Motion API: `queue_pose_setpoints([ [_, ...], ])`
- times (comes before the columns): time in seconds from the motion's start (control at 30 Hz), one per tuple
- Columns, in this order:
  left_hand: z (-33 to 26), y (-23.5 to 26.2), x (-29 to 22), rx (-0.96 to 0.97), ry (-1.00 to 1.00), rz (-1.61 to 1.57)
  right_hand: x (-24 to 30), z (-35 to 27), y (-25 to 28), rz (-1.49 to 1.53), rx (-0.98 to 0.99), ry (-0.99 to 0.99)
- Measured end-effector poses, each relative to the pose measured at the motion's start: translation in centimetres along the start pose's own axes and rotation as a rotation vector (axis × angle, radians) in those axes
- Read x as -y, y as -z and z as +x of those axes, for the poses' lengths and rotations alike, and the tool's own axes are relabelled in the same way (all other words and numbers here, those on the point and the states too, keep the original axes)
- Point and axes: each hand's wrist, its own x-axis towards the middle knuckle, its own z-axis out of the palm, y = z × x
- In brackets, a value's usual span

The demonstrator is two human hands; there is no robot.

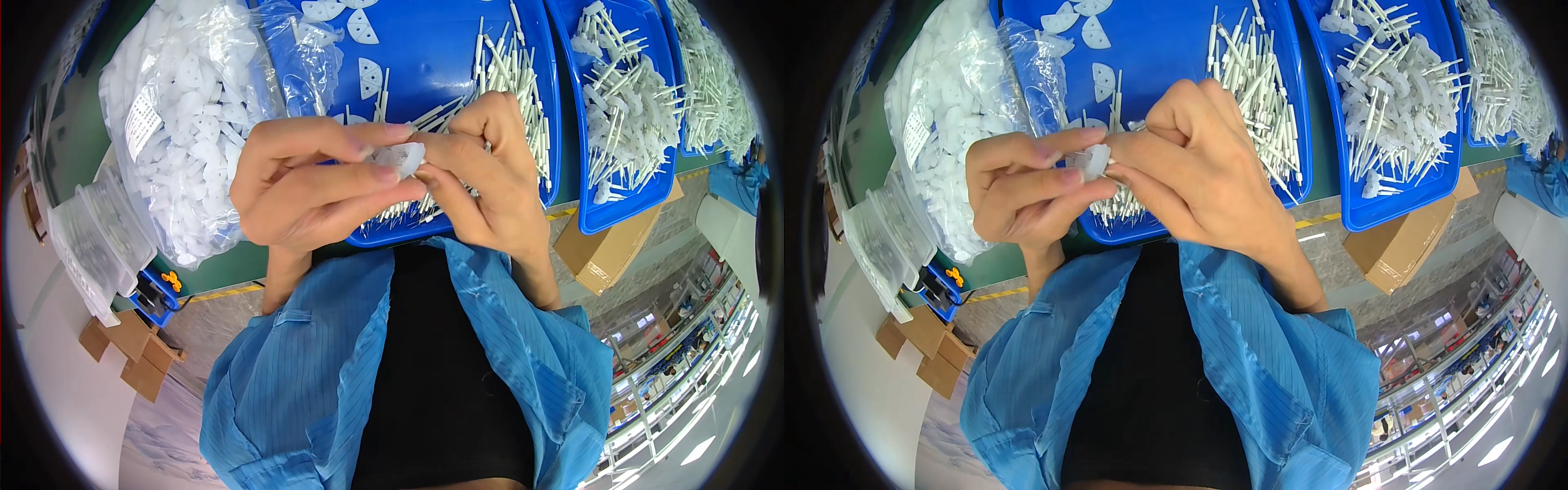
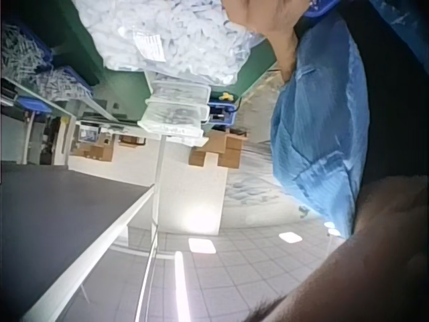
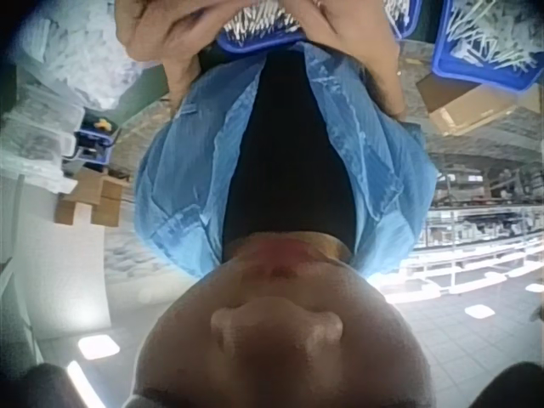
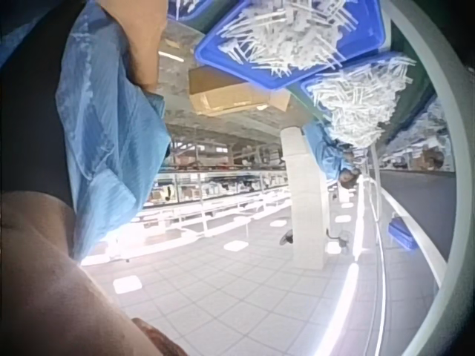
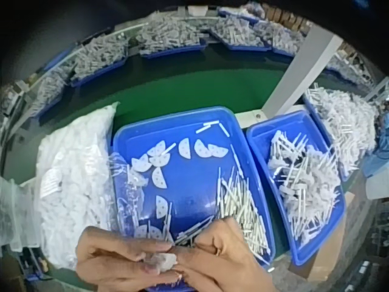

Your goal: The person repeatedly picks up small white plastic components from blue trays and inserts thin white rods into them. The person handles the parts one at a time, aligning the rod with the component's opening and pushing it in until it is seated. The assembled units are placed back into the tray.

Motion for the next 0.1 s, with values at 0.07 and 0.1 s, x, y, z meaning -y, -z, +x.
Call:
queue_pose_setpoints([
  [0.07,-0.4,-0.15,0.27,0.01,-0.07,0.051,0.29,-0.11,0.25,0.096,0.05,-0.092],
  [0.1,-0.38,-0.17,0.3,0.01,-0.073,0.05,0.95,0.03,0.43,0.249,0.098,-0.323],
])
